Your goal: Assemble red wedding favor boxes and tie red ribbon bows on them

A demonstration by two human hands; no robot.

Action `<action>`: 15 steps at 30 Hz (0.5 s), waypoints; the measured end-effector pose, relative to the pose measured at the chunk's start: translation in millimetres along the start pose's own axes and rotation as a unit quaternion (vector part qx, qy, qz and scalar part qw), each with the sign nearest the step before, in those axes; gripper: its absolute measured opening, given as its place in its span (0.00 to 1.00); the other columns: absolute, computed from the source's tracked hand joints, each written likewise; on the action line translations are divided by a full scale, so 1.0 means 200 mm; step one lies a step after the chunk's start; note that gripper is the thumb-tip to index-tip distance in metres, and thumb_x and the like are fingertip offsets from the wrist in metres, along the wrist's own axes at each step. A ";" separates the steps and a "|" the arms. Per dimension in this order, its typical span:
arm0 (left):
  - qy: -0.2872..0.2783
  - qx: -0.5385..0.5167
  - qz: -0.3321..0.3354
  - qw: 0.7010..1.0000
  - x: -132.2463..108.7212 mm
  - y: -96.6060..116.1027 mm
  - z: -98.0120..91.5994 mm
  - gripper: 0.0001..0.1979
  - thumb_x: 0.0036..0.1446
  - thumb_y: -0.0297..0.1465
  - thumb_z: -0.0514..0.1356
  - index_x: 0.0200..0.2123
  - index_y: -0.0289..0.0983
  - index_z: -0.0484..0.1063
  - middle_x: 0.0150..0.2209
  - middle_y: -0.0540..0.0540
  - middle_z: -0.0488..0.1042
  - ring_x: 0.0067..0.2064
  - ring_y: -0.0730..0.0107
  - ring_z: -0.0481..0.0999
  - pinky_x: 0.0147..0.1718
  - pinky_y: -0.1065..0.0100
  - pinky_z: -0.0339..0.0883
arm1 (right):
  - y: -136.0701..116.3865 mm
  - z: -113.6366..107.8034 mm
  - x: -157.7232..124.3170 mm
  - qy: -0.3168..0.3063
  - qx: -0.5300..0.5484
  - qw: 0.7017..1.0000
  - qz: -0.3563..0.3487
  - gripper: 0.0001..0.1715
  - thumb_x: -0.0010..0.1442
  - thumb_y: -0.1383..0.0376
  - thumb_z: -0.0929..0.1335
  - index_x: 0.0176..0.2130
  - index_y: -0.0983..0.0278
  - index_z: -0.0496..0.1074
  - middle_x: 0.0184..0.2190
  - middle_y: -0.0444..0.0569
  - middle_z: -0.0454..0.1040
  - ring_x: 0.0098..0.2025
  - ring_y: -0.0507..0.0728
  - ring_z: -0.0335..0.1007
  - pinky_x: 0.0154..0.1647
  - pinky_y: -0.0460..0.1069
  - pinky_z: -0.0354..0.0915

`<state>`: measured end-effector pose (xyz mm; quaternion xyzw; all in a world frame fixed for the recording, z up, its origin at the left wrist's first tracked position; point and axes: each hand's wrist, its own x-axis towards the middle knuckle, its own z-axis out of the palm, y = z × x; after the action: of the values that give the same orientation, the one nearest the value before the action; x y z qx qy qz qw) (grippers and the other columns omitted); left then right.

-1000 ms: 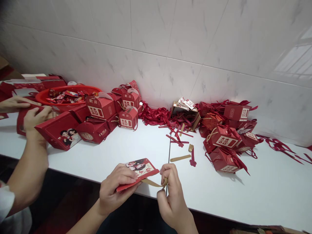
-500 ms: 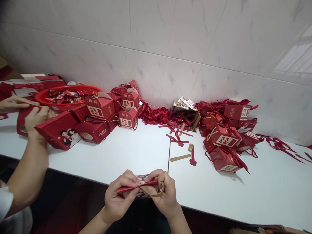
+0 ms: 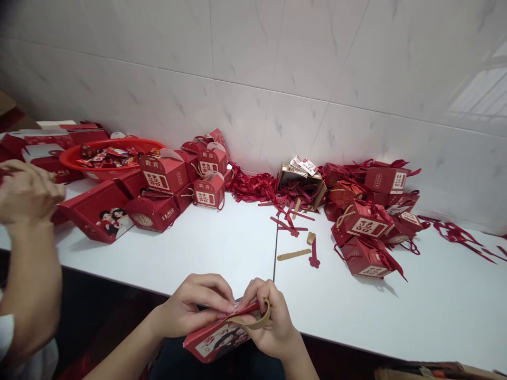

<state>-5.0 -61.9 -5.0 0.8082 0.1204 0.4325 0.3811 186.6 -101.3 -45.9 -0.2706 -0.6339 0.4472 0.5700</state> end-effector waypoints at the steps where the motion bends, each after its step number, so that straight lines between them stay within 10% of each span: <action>1: -0.003 0.005 0.012 1.000 0.00 0.00 0.00 0.12 0.55 0.22 0.61 0.40 0.40 0.79 0.33 0.39 0.79 0.33 0.65 0.80 0.31 0.69 0.75 | 0.00 0.00 0.00 -0.001 -0.001 1.000 -0.001 0.22 0.55 0.67 0.72 0.31 0.57 0.52 0.30 0.43 0.70 0.29 0.55 0.67 0.28 0.51 0.66; 15: -0.058 0.089 0.007 0.994 -0.03 0.08 -0.04 0.08 0.54 0.23 0.58 0.34 0.38 0.76 0.29 0.42 0.78 0.27 0.67 0.77 0.26 0.71 0.72 | 0.01 0.04 -0.04 -0.025 0.002 1.000 0.016 0.22 0.55 0.69 0.71 0.31 0.58 0.52 0.30 0.42 0.69 0.29 0.54 0.66 0.30 0.49 0.64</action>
<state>-16.9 -70.6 5.7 0.8633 0.1304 0.3756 0.3107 180.9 -109.6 -51.0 -0.2683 -0.6424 0.4646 0.5473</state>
